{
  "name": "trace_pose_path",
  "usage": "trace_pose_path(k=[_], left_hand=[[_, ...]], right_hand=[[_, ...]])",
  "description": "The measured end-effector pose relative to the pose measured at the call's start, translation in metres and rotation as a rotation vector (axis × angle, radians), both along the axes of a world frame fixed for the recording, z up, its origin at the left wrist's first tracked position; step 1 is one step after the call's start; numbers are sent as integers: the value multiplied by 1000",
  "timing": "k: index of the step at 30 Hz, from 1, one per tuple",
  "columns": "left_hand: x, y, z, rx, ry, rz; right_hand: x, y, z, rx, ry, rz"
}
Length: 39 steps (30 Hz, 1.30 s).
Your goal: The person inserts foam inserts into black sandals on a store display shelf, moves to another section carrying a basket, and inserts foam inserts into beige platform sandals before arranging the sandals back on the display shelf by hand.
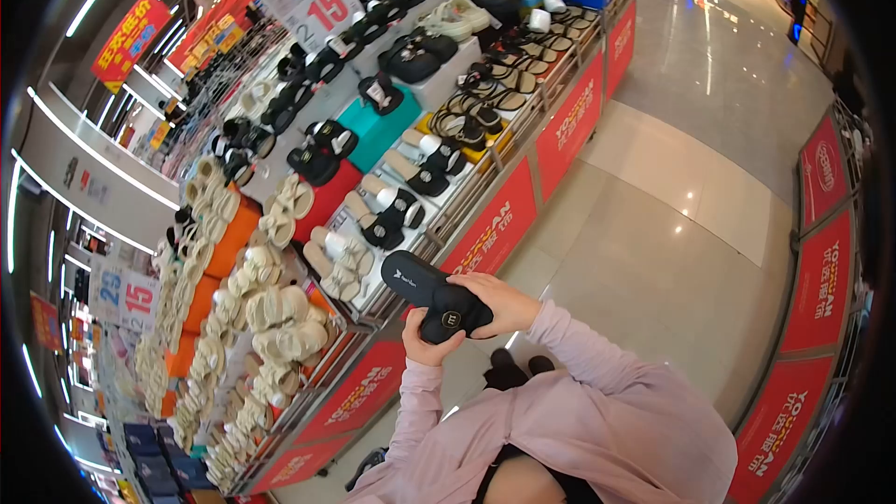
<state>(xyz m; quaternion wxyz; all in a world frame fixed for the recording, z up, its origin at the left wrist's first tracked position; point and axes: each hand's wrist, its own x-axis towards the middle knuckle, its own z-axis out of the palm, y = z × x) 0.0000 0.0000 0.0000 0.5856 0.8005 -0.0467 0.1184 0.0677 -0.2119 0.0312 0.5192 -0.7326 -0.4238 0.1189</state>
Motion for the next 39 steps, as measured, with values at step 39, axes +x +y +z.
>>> trace_pose_path(k=[39], left_hand=[[407,-6,94,570,-150,426]], right_hand=[[535,-7,59,23,30,362]])
